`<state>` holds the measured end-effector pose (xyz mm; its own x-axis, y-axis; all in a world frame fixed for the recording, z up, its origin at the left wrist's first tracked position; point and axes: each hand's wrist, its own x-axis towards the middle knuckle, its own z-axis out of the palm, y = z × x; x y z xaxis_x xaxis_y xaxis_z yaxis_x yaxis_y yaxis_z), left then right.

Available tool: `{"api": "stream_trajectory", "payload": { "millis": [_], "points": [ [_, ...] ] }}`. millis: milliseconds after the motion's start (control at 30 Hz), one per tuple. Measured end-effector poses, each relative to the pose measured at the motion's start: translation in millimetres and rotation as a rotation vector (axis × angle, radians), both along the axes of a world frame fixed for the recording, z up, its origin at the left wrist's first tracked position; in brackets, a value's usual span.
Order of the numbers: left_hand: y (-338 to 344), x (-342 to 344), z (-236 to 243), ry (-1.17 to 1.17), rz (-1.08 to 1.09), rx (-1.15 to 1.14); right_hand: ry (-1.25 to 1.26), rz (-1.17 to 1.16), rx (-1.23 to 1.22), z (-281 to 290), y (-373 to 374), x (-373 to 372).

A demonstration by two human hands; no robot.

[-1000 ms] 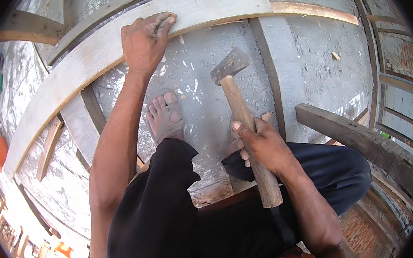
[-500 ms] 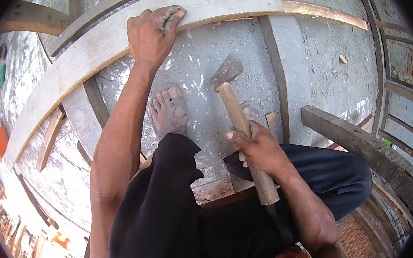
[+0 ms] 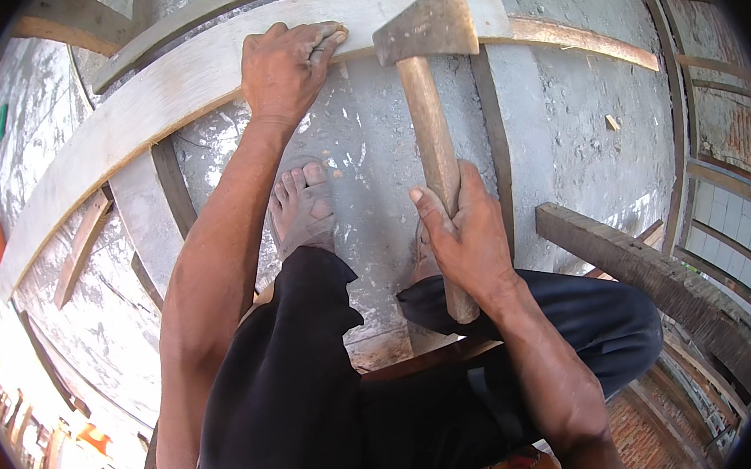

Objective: The person hammers a nail into a wooden board, uses a hand saw to cut a piece of wood, and then lifts and repositions a long wooden beam.

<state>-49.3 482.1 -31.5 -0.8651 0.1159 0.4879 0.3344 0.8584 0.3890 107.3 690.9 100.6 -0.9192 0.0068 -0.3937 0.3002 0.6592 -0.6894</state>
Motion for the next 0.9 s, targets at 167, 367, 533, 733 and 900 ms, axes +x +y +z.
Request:
{"api": "stream_trajectory", "payload": {
  "millis": [167, 367, 533, 733, 900],
  "points": [
    [-3.7, 1.1, -2.9, 0.012, 0.017, 0.024, 0.256, 0.066, 0.012, 15.6, -18.8, -33.9],
    [-0.8, 3.0, -1.8, -0.015, -0.007, -0.014, 0.134, 0.116, 0.121, -16.0, -23.7, -48.9],
    [-7.4, 3.9, -1.9, 0.005, -0.006, 0.005, 0.26, 0.15, 0.102, -7.2, -27.0, -48.8],
    [-3.5, 1.4, 2.9, -0.009, -0.04, 0.075, 0.124, 0.152, 0.211, -18.8, -14.6, -53.5],
    [-16.5, 8.9, 17.4, -0.142, -0.114, 0.003, 0.259, 0.072, 0.167, -20.0, 1.9, -42.4]
  ]
}}
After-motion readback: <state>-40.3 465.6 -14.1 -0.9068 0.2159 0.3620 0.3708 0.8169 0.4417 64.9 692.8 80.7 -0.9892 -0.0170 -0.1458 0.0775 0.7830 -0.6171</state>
